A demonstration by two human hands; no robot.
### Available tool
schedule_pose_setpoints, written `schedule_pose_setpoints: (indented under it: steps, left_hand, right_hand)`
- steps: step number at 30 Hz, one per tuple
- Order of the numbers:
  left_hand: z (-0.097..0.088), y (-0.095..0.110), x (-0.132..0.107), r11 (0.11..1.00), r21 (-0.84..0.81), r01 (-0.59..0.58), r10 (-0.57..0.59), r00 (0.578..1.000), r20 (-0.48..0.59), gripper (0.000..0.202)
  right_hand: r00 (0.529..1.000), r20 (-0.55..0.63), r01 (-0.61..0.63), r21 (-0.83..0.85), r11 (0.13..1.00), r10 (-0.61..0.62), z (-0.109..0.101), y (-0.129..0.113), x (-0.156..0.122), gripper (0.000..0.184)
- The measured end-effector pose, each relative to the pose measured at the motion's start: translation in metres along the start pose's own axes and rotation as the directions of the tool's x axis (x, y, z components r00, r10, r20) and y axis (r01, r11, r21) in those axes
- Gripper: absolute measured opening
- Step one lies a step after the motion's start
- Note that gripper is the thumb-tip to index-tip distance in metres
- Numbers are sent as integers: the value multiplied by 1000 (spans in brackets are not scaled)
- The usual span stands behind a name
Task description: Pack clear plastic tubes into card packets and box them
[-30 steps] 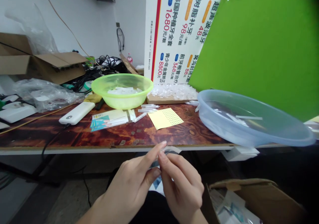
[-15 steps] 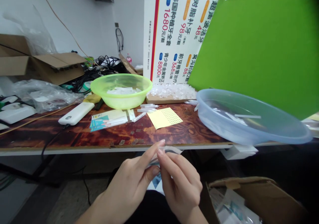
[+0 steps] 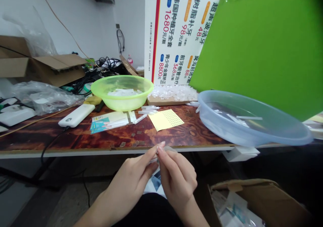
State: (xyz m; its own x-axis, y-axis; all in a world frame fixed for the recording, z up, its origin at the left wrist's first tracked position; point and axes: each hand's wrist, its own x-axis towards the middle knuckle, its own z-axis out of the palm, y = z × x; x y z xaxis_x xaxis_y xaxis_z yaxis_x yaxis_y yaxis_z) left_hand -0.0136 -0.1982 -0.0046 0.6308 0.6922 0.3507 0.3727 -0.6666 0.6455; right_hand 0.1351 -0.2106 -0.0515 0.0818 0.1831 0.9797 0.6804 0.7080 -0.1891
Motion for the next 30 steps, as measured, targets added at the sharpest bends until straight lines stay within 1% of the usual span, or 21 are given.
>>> schedule_pose_setpoints:
  steps: [3, 7, 9, 14, 15, 17, 20, 22, 24, 26, 27, 28, 29, 30]
  left_hand:
    - [1, 1, -2, 999, -6, -39, 39, 999, 10, 49]
    - [5, 4, -1, 998, -65, 18, -14, 998, 55, 53]
    - [6, 4, -1, 997, -68, 31, -27, 998, 61, 54]
    - [10, 2, 1, 996, -45, 82, -83, 997, -5, 52]
    - [11, 3, 2, 995, -47, 91, -92, 996, -11, 52]
    - [13, 4, 2, 994, -49, 98, -98, 995, -15, 54]
    - [17, 5, 3, 994, -43, 98, -100, 994, -41, 56]
    - [20, 6, 3, 994, -54, 92, -95, 994, -50, 55]
    - [21, 5, 4, 992, -76, 100, -103, 994, -42, 52]
    - [21, 4, 5, 986, -104, 130, -136, 989, -53, 47]
    - [20, 4, 5, 981, -119, 152, -161, 985, -69, 45]
    - [20, 3, 6, 975, -136, 176, -189, 978, -89, 43]
    - [19, 2, 6, 968, -155, 198, -216, 970, -110, 42]
    - [18, 0, 6, 960, -177, 219, -243, 961, -130, 42]
  right_hand:
    - [995, -80, 59, -55, 997, -63, 5, 0, -3, 43]
    - [968, -217, 106, -83, 991, -121, 9, 0, -5, 40]
    - [966, -226, 113, -71, 991, -126, 10, -1, -5, 39]
    - [993, -106, 57, -29, 998, -60, 12, 0, -2, 37]
    - [993, -104, 48, -26, 999, -50, 13, -1, -3, 36]
    - [989, -146, 32, -26, 999, -36, 14, -1, -3, 34]
    - [982, -190, -23, 3, 1000, 23, 14, -1, -5, 34]
    - [978, -194, -68, 41, 997, 75, 14, 0, -5, 33]
    - [968, -189, -146, 109, 983, 165, 12, 0, -4, 29]
    - [928, -181, -284, 219, 933, 325, 11, 1, -2, 21]
    - [891, -184, -355, 286, 890, 415, 10, 2, 0, 16]
    - [841, -195, -418, 359, 835, 505, 8, 4, 3, 12]
    - [779, -209, -466, 436, 770, 591, 6, 7, 7, 10]
    - [708, -230, -496, 510, 702, 667, 2, 11, 13, 8]
